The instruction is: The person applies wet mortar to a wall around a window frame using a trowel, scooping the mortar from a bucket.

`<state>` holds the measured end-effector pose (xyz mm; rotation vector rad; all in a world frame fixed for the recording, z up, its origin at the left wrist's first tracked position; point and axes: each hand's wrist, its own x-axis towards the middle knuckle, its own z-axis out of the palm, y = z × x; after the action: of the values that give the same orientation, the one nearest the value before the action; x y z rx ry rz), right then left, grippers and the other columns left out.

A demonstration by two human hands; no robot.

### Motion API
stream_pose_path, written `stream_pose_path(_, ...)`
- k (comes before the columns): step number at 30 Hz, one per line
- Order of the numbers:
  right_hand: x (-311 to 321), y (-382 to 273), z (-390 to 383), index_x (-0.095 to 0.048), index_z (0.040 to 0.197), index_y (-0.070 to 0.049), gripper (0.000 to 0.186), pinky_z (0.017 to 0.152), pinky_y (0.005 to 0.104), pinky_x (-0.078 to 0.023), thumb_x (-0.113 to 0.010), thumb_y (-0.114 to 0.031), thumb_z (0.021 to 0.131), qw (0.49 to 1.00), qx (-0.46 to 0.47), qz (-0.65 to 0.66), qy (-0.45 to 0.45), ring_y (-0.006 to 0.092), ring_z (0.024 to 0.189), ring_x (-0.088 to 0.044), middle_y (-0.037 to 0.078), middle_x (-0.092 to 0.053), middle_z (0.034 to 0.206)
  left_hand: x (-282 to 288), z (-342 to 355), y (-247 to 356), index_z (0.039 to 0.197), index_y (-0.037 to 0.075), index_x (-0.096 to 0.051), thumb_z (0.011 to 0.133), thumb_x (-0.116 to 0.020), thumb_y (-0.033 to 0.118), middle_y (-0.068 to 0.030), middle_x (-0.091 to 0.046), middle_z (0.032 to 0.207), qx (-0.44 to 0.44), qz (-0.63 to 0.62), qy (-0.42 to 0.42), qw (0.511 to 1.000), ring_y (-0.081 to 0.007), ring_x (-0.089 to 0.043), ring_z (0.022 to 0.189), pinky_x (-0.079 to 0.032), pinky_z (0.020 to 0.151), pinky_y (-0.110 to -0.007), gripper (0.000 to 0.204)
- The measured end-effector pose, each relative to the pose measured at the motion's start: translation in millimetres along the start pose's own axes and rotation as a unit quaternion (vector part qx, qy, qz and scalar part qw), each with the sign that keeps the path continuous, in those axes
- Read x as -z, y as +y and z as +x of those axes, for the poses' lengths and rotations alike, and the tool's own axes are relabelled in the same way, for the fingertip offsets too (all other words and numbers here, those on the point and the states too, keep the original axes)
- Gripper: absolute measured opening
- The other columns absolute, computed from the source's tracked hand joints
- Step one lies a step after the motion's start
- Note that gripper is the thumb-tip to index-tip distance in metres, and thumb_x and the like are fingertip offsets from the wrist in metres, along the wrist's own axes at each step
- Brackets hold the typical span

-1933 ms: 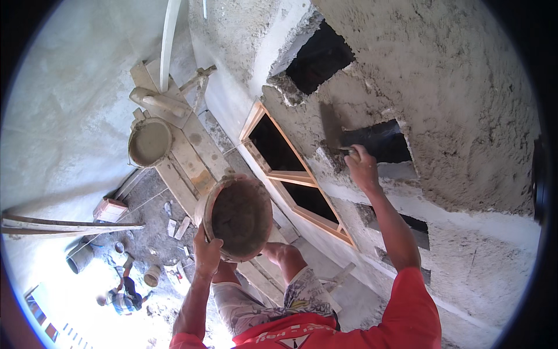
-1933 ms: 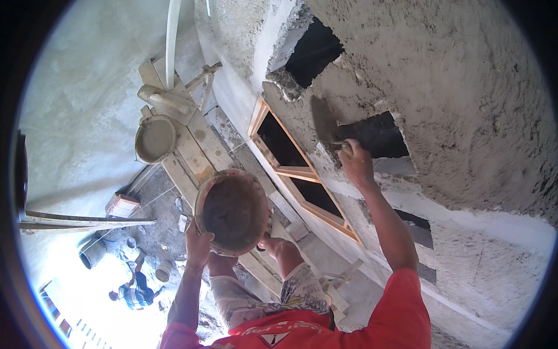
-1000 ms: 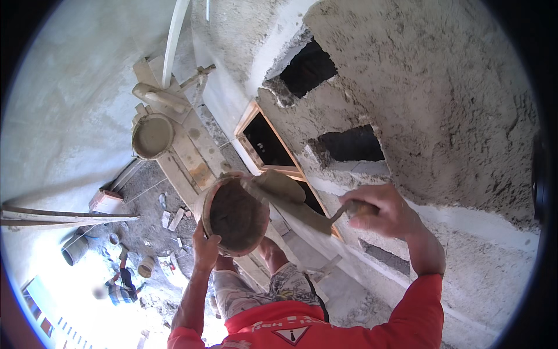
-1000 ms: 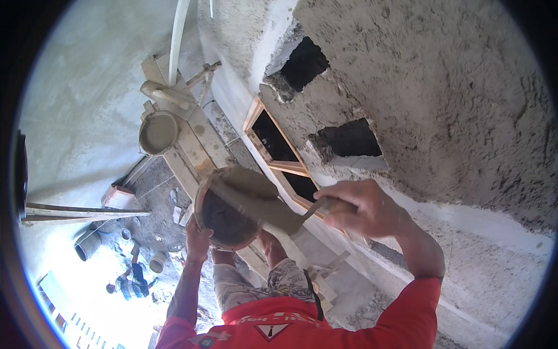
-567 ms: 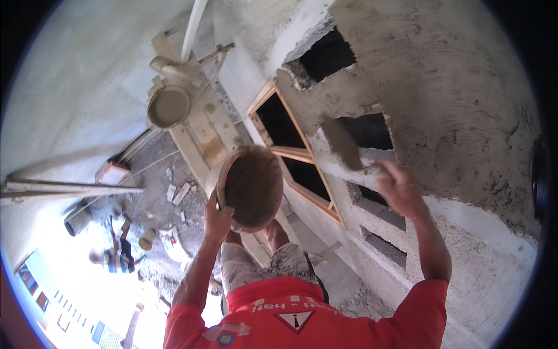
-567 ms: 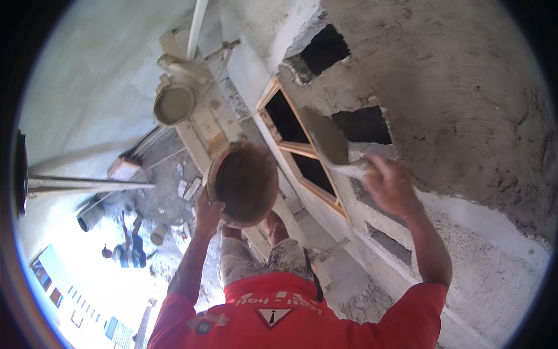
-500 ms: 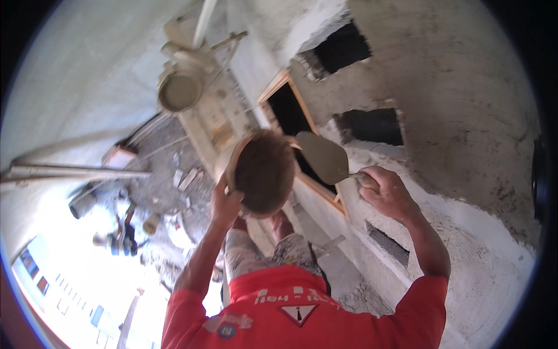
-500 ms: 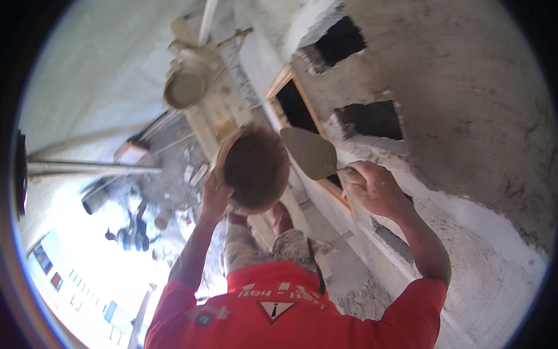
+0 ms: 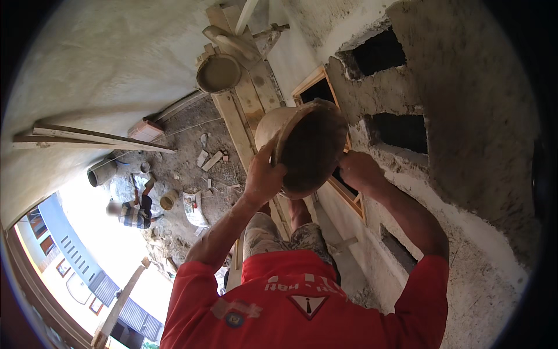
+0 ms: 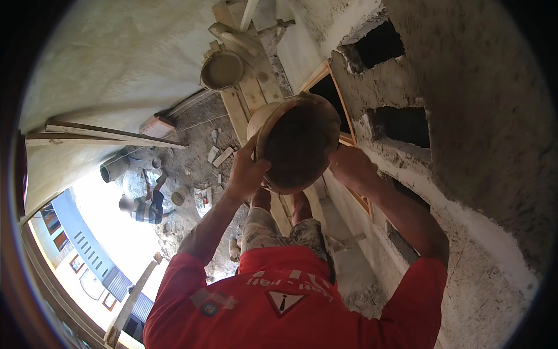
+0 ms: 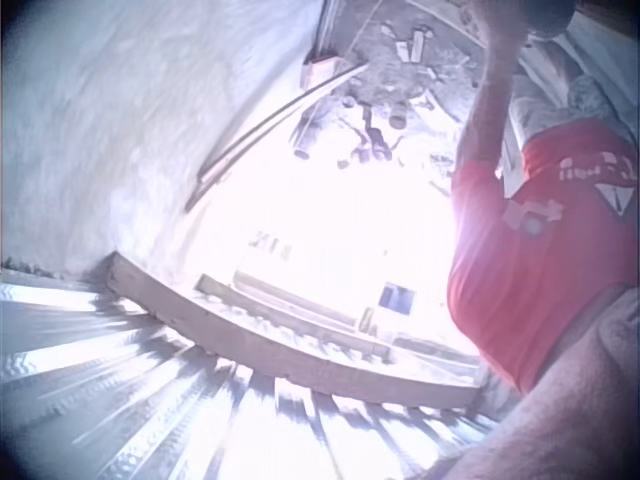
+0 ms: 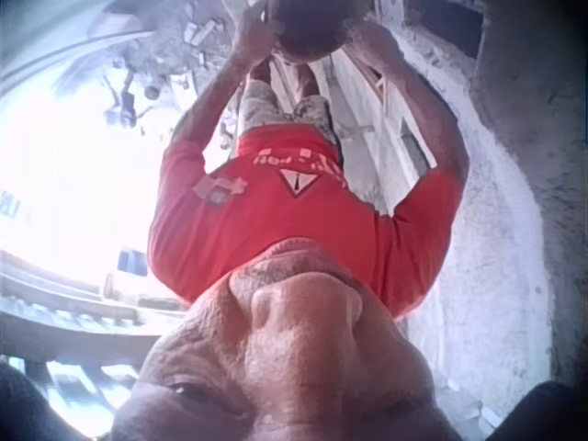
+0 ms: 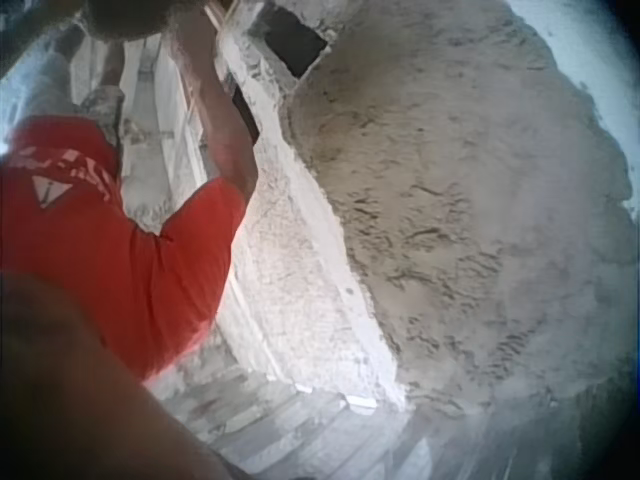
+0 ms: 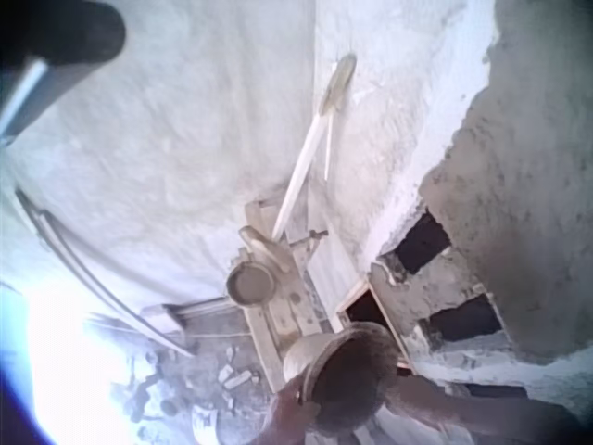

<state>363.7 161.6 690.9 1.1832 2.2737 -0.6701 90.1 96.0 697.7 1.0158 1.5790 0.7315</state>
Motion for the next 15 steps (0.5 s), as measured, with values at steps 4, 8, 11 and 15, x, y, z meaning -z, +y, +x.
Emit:
stream_pose_path(4,-24,-20,-2,-0.065,0.112,-0.006,0.028,0.077,0.0486,-0.058,-0.067,-0.017,0.087,0.976,0.051,0.202,0.063,0.0417,0.087,-0.069,0.019,-0.07,0.091,-1,-5,17,0.142,0.001,-0.052,0.073,-0.062,0.005,-0.022,-0.069,0.118,-0.005,0.025,0.009,1.0,-0.029,-0.065,0.113,-0.048,0.1,-0.038,0.07)
stream_pose_path(8,-31,-18,-31,-0.063,0.122,-0.009,0.035,0.075,0.0463,-0.057,-0.069,-0.015,0.088,0.948,0.046,0.275,0.151,0.0379,0.087,-0.07,0.018,-0.07,0.093,11,-6,16,0.143,0.0,-0.051,0.074,-0.061,0.004,-0.0214,-0.069,0.119,-0.024,-0.024,0.001,0.999,-0.0283,-0.065,0.113,-0.048,0.1,-0.038,0.07)
stream_pose_path(11,-52,-13,-43,-0.06,0.13,-0.013,0.042,0.072,0.0439,-0.057,-0.069,-0.015,0.089,0.947,0.029,0.259,0.19,0.0341,0.082,-0.069,0.015,-0.068,0.088,15,-5,8,0.147,0.005,-0.049,0.075,-0.061,0.007,-0.0277,-0.066,0.123,0.003,-0.086,-0.027,0.996,-0.0377,-0.063,0.121,-0.046,0.104,-0.043,0.073)
stream_pose_path(15,-77,8,-42,-0.059,0.133,-0.016,0.045,0.071,0.0413,-0.056,-0.07,-0.014,0.089,0.938,-0.001,0.295,0.18,0.0301,0.076,-0.067,0.012,-0.064,0.083,6,-4,25,0.144,0.002,-0.05,0.075,-0.06,0.003,-0.0226,-0.068,0.116,0.002,-0.048,-0.016,0.999,-0.0303,-0.065,0.112,-0.048,0.1,-0.039,0.07)
